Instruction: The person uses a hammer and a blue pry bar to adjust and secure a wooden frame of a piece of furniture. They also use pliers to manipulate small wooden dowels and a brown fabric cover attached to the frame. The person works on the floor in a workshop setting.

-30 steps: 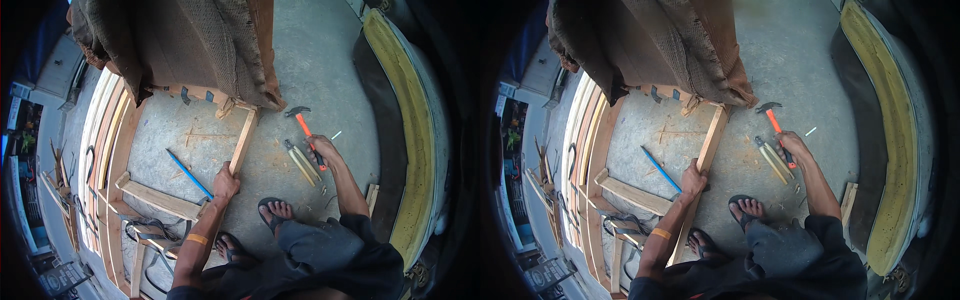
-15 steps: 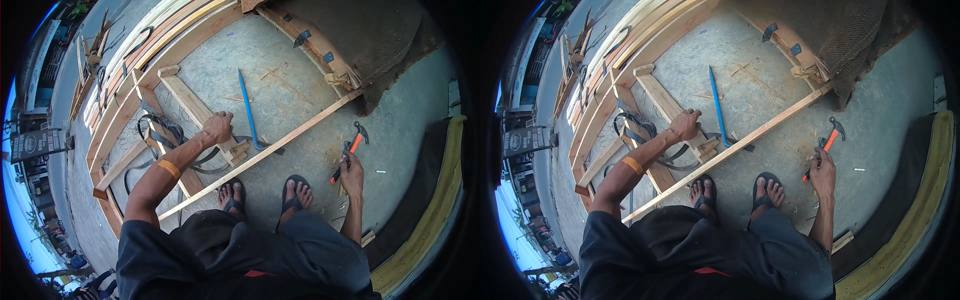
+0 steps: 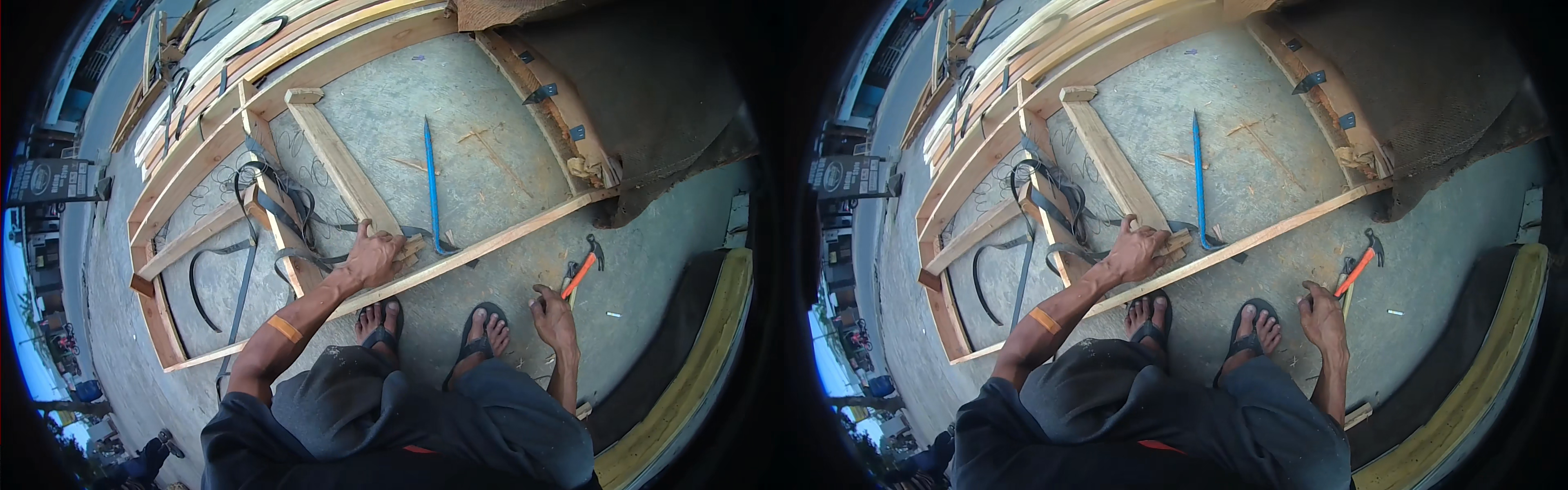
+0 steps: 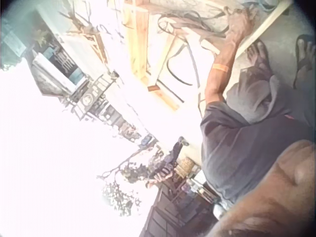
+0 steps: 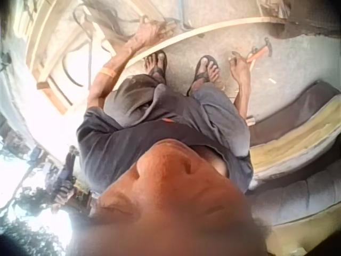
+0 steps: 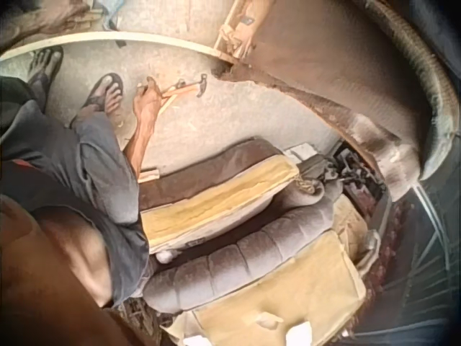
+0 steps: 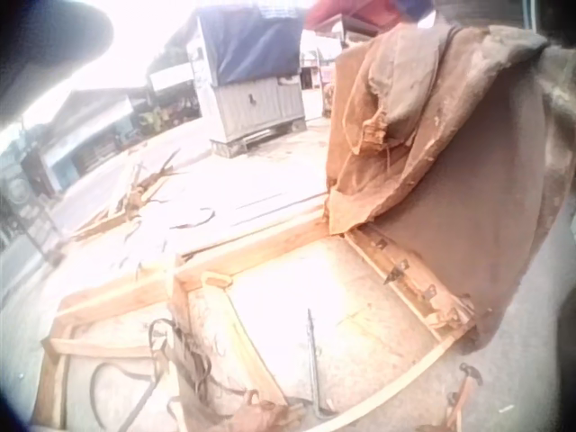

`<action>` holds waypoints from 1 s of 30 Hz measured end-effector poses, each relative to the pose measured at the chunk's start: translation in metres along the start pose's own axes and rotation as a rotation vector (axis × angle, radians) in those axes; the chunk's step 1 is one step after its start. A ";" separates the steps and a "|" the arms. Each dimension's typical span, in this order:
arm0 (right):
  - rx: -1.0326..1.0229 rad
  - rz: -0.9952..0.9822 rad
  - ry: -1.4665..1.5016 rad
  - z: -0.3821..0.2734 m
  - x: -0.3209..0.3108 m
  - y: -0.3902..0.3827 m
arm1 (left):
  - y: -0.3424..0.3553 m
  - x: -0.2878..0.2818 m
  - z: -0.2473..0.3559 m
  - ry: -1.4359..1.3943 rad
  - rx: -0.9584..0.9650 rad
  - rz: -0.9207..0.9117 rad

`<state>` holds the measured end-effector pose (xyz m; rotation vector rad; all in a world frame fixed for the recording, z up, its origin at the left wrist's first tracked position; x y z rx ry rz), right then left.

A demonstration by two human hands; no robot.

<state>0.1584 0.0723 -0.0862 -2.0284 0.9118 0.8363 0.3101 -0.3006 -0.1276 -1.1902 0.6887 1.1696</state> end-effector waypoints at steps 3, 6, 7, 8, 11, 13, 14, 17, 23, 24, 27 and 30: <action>-0.016 0.001 0.008 -0.008 0.001 0.002 | -0.006 -0.020 0.006 -0.066 0.002 0.202; 0.003 0.024 -0.015 -0.004 0.004 -0.002 | -0.021 -0.066 0.011 -0.311 -0.030 0.478; 0.003 0.032 -0.022 -0.003 0.004 -0.003 | -0.030 -0.085 0.013 -0.477 -0.125 0.551; -0.005 0.020 -0.043 0.000 0.007 -0.003 | -0.038 -0.102 0.016 -0.640 -0.218 0.625; -0.033 -0.020 -0.078 0.007 0.013 -0.006 | -0.064 -0.119 0.007 -1.031 -0.319 0.840; -0.041 -0.047 -0.065 0.007 0.015 -0.007 | -0.083 -0.139 0.005 -1.185 -0.345 0.959; -0.043 -0.054 -0.050 0.008 0.016 -0.007 | -0.093 -0.141 -0.003 -1.197 -0.344 1.075; -0.046 -0.050 -0.062 0.004 0.012 -0.004 | -0.120 -0.160 -0.028 -1.439 -0.267 1.397; -0.056 -0.055 -0.068 0.003 0.013 0.000 | -0.174 -0.233 -0.061 -1.714 -0.102 1.570; -0.057 -0.063 -0.072 0.001 0.014 0.001 | -0.179 -0.248 -0.063 -1.728 -0.065 1.534; -0.064 -0.101 -0.088 -0.004 0.014 0.004 | -0.200 -0.297 -0.085 -1.863 0.147 1.393; -0.095 -0.116 -0.099 -0.010 0.014 0.010 | -0.251 -0.358 -0.105 -1.754 0.288 1.259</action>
Point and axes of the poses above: each hand's wrist, its own y-axis towards the middle knuckle, its own x-axis out of the palm, z = x × y, the point moved 2 cm from there along y, towards the middle knuckle, and after that the axes turned 8 degrees about z, right-handed, at the moved point
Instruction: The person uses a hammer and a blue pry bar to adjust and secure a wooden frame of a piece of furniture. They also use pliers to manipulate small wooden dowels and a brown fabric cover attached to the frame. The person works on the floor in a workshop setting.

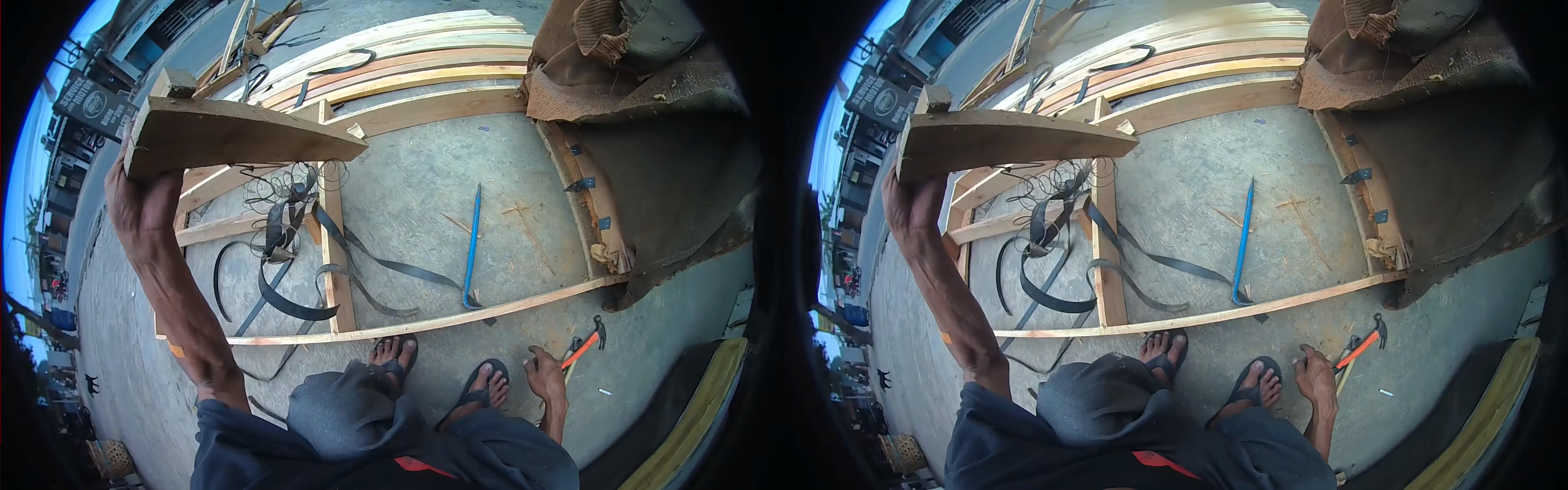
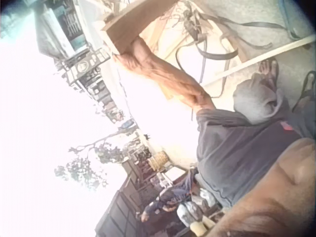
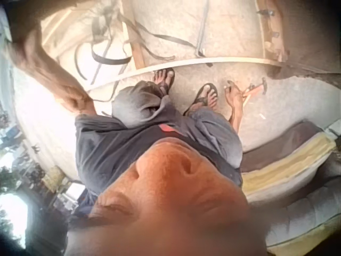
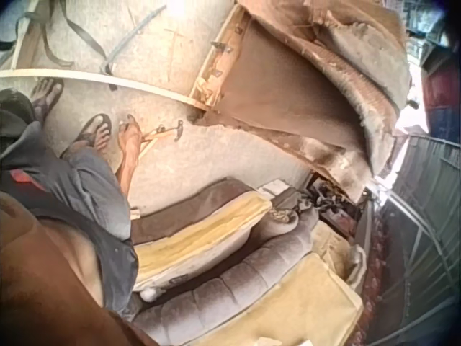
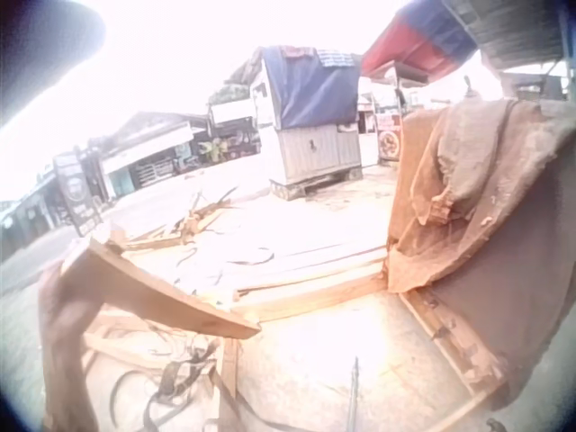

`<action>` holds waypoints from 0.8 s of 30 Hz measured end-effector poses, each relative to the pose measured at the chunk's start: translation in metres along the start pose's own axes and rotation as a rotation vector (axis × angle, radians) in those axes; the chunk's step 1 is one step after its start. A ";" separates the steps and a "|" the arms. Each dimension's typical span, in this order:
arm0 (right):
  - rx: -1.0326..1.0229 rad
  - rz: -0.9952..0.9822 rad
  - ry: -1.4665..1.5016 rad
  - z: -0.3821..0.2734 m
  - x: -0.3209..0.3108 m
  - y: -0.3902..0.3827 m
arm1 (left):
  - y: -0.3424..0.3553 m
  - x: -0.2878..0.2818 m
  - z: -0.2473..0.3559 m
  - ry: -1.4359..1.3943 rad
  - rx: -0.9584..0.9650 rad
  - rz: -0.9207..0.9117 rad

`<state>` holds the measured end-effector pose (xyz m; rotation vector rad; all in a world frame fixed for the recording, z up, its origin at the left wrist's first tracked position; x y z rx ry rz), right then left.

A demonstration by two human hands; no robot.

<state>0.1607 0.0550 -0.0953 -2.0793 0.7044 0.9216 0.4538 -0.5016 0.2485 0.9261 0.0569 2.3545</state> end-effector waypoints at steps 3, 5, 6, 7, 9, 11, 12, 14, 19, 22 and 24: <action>-0.024 0.047 -0.007 0.002 -0.001 0.002 | 0.025 -0.004 0.093 0.270 0.372 0.557; -0.001 0.064 0.016 0.001 -0.003 0.003 | 0.025 -0.019 0.138 0.178 0.243 -0.026; -0.007 0.070 0.006 0.003 -0.003 0.001 | 0.026 -0.032 0.157 0.157 0.231 -0.191; -0.018 0.080 -0.004 0.006 -0.001 0.002 | 0.035 -0.046 0.168 0.200 0.361 -0.111; -0.035 0.077 -0.022 0.005 0.000 -0.001 | 0.052 -0.064 0.167 0.480 0.676 0.068; -0.046 0.069 -0.041 0.000 -0.003 -0.003 | 0.082 -0.080 0.133 0.736 0.878 0.224; -0.025 0.059 -0.035 -0.001 -0.005 -0.002 | 0.099 -0.085 0.113 0.762 0.892 0.279; 0.035 0.028 -0.019 -0.004 -0.005 -0.006 | 0.140 -0.123 0.061 0.816 0.563 0.295; 0.051 0.041 0.037 -0.006 0.004 -0.016 | 0.163 -0.225 -0.065 2.249 -0.268 0.001; 0.096 0.010 0.058 -0.009 0.006 -0.024 | 0.112 -0.208 -0.160 1.952 -0.040 -0.117; 0.111 -0.010 0.032 -0.001 0.003 -0.033 | 0.065 -0.182 -0.218 2.031 -0.095 -0.290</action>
Point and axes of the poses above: each hand's wrist, its own y-axis towards the middle knuckle, its own x-axis out of the palm, z = x × y, the point moved 2 cm from there along y, towards the middle knuckle, and after that the axes turned 8 degrees about z, right-handed, at the moved point
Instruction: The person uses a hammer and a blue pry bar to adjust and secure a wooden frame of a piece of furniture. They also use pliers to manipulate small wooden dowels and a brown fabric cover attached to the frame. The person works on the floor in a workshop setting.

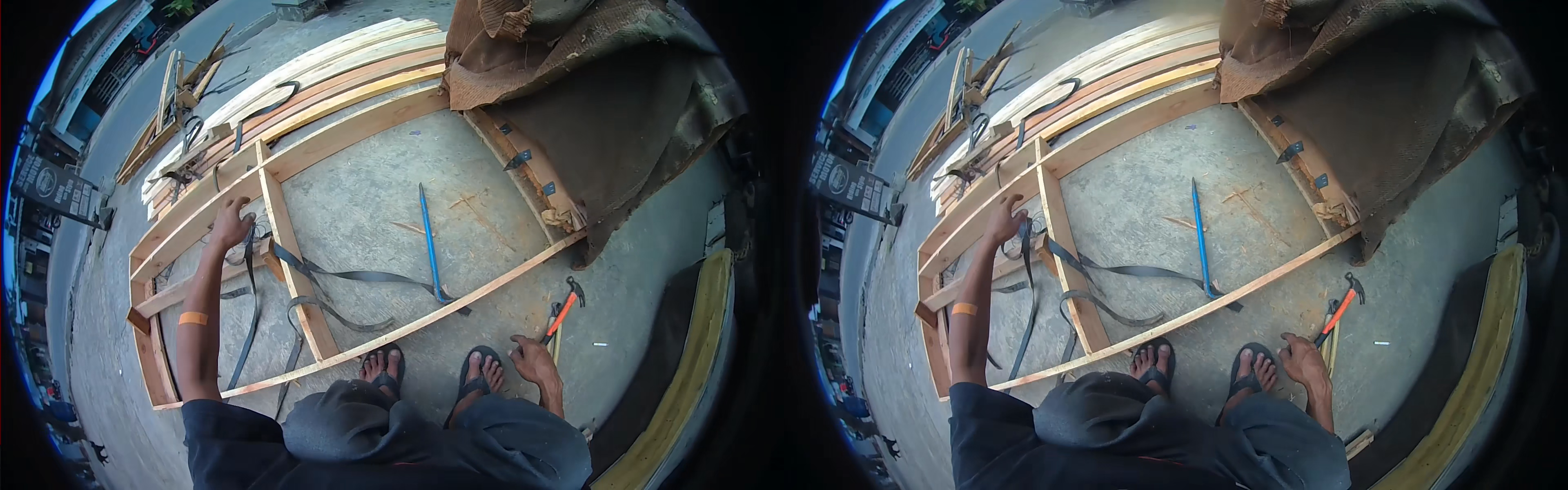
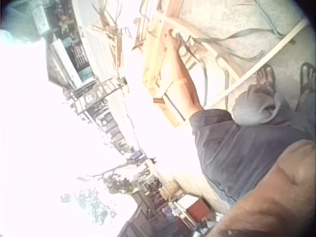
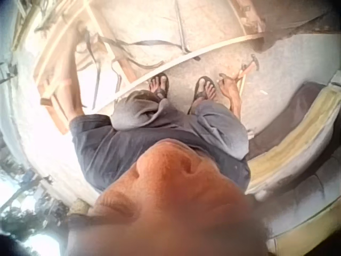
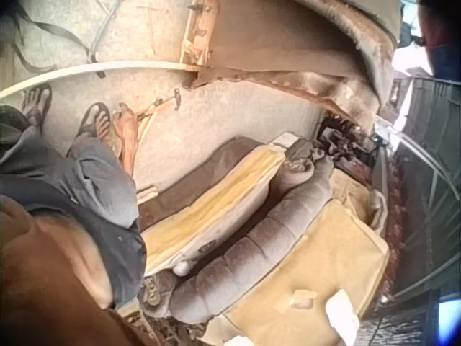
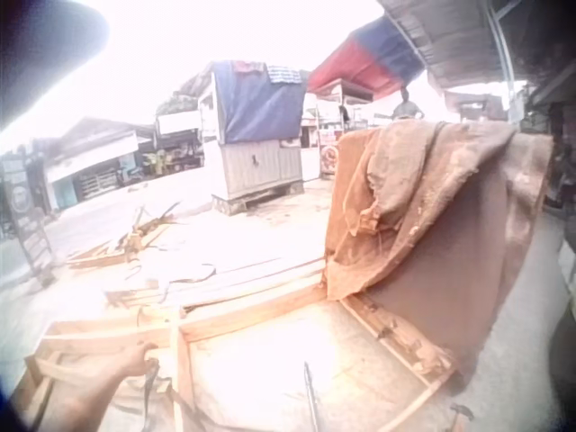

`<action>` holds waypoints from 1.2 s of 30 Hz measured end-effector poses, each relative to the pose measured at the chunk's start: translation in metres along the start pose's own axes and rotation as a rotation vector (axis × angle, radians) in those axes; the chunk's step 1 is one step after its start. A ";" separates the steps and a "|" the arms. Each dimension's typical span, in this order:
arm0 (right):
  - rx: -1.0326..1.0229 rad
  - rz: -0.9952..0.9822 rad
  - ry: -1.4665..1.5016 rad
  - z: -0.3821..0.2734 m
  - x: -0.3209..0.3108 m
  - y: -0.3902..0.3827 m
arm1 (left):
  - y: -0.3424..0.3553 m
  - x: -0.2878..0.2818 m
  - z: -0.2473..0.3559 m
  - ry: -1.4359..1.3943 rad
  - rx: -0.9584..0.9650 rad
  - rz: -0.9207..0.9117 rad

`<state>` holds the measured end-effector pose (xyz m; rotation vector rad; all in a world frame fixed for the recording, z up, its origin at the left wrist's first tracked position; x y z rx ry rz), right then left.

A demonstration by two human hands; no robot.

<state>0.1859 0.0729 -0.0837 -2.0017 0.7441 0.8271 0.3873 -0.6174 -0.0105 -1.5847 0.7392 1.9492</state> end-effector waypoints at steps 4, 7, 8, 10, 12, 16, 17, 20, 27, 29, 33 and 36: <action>-0.037 0.014 -0.056 0.004 0.002 0.003 | -0.030 0.061 0.018 0.066 0.126 -0.027; -0.011 -0.009 -0.054 -0.004 -0.001 0.005 | -0.049 0.065 0.112 -0.338 0.203 0.034; -0.007 -0.018 -0.053 -0.006 -0.001 0.005 | -0.061 0.053 0.152 -0.603 0.215 -0.041; -0.001 -0.021 -0.038 0.000 0.004 0.000 | -0.091 0.001 0.235 -0.941 0.335 -0.114; 0.006 -0.039 -0.036 0.001 0.007 0.001 | -0.128 -0.070 0.293 -1.012 0.629 -0.061; -0.078 -0.002 -0.031 -0.002 0.018 0.006 | -0.200 -0.162 0.335 -1.303 0.986 0.238; -0.096 0.002 -0.022 -0.001 0.020 0.009 | -0.209 -0.169 0.334 -1.317 1.029 0.168; -0.069 -0.015 -0.014 -0.008 0.016 0.008 | -0.209 -0.177 0.325 -1.445 1.330 0.009; -0.089 0.155 0.089 0.009 -0.005 0.013 | -0.119 -0.064 0.402 -0.849 0.929 -0.228; -0.145 0.375 0.214 -0.010 -0.034 0.024 | -0.079 -0.008 0.421 -0.535 0.861 -0.331; -0.380 0.750 0.030 -0.086 -0.136 0.062 | -0.075 0.088 0.432 -0.152 0.745 -0.385; -0.424 1.131 -0.324 -0.099 -0.191 0.093 | -0.163 0.109 0.450 -0.446 0.826 -0.555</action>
Point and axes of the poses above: each hand's wrist, its own y-axis towards the middle knuckle, its own x-axis out of the palm, z = x × y, the point moved 2 cm from there along y, towards the middle knuckle, and after that the axes turned 8 degrees about z, right-handed, at the moved point
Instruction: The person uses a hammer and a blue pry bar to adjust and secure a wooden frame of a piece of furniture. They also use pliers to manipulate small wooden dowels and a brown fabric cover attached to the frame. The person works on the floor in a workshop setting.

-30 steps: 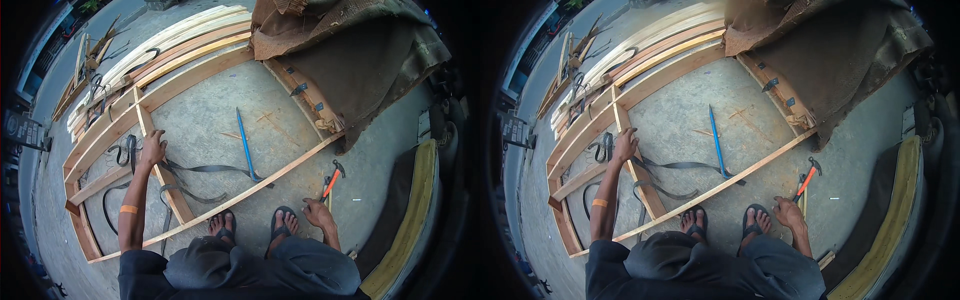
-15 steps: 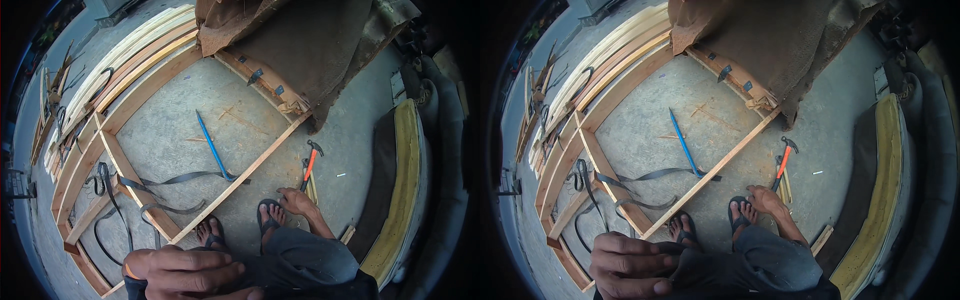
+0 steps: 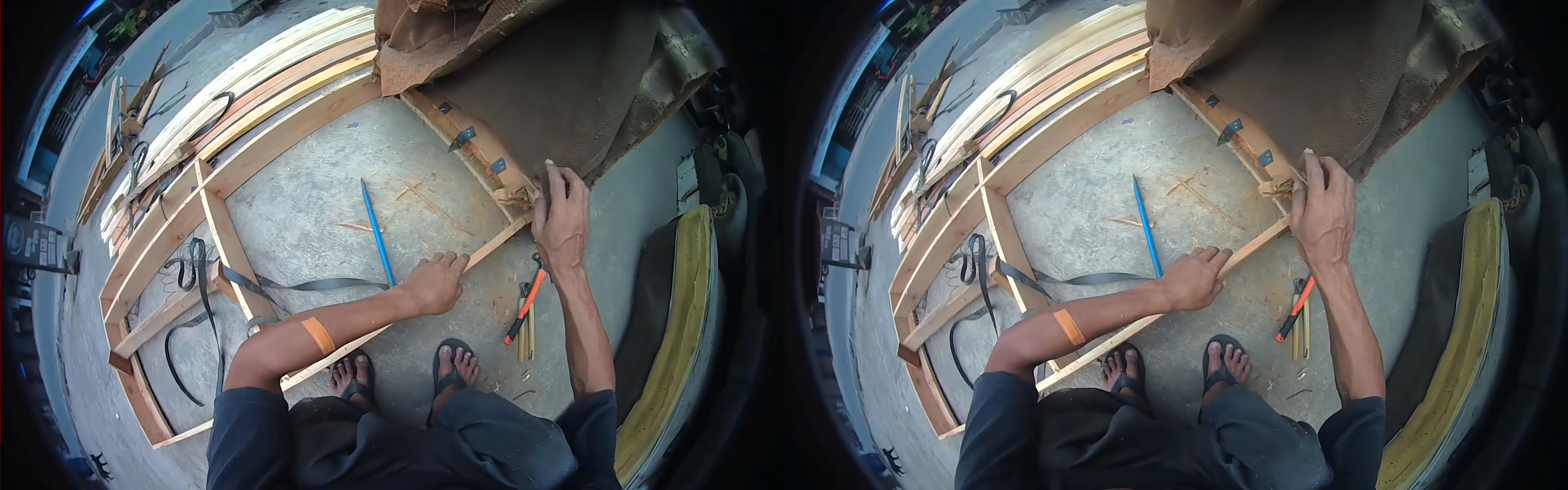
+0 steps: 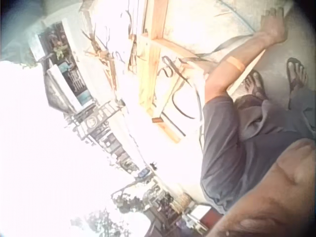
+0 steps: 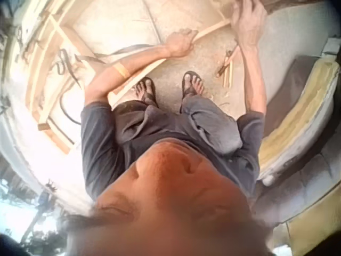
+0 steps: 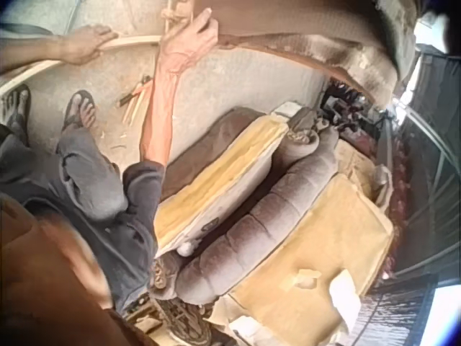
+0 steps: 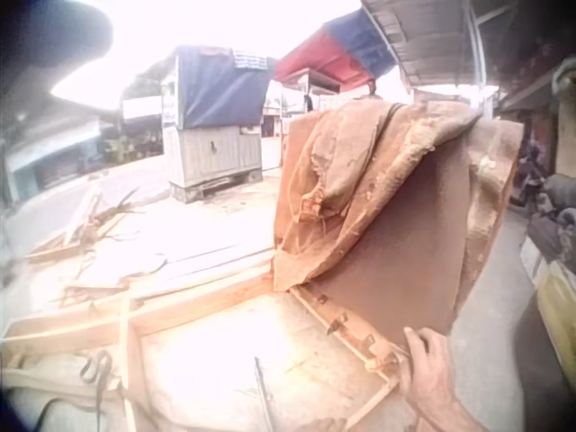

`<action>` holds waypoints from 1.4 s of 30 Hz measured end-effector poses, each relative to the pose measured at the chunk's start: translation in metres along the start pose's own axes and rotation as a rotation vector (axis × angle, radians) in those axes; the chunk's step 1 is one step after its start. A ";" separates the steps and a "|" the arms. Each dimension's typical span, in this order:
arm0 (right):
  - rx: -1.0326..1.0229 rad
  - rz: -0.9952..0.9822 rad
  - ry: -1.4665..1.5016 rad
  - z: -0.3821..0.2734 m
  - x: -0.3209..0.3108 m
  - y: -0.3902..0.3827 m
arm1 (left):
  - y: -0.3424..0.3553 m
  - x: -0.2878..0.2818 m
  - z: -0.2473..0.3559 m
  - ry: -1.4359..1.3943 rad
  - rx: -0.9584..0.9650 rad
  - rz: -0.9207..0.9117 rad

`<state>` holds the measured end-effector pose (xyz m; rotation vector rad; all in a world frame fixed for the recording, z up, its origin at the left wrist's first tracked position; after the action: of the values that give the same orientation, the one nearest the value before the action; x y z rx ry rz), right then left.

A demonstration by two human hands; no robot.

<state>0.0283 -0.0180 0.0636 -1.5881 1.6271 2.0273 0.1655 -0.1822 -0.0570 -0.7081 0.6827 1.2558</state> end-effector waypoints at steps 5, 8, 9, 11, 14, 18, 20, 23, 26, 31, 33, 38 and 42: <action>-0.250 -0.106 -0.363 0.009 0.038 0.036 | -0.076 0.080 -0.037 0.475 0.389 0.255; -0.340 -0.170 -0.518 0.033 0.051 0.049 | -0.079 0.084 -0.043 0.526 0.525 0.266; -0.350 -0.189 -0.559 0.041 0.057 0.050 | -0.080 0.083 -0.042 0.504 0.538 0.253; -0.401 -0.201 -0.694 0.038 0.063 0.052 | -0.077 0.087 -0.046 0.419 0.477 0.178; -0.598 -0.106 -0.915 0.038 0.080 0.067 | -0.075 0.084 -0.048 0.424 0.440 0.071; -0.600 -0.339 -0.645 0.032 0.072 0.084 | -0.072 0.082 -0.045 0.452 0.470 0.079; -0.530 -0.425 -0.548 0.033 0.071 0.086 | -0.072 0.084 -0.045 0.458 0.478 0.073; -0.441 -0.354 -0.382 0.032 0.062 0.098 | -0.075 0.079 -0.049 0.470 0.483 0.093; -0.339 -0.274 -0.326 0.031 0.027 0.100 | -0.081 0.073 -0.048 0.485 0.481 0.058; -0.290 -0.252 -0.271 0.057 0.023 0.112 | -0.073 0.071 -0.045 0.234 0.430 0.155; -0.288 -0.331 -0.185 0.065 0.021 0.120 | -0.056 0.060 -0.038 0.063 0.358 0.190; -0.297 -0.414 -0.097 0.064 0.028 0.131 | 0.053 -0.013 0.007 -0.044 0.348 0.532; -0.328 -0.418 -0.058 0.071 0.024 0.131 | 0.137 -0.022 0.036 0.182 0.345 0.695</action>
<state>-0.1092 -0.0314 0.1241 -1.7627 0.8738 2.1475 0.0301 -0.1445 -0.0316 -0.2967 1.3331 1.6496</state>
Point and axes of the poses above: each hand's wrist, its own y-axis towards the middle knuckle, its own x-axis out of the palm, z = x × y, the point moved 2 cm from there along y, towards the middle knuckle, and after that the axes turned 8 degrees about z, right-handed, at the moved point
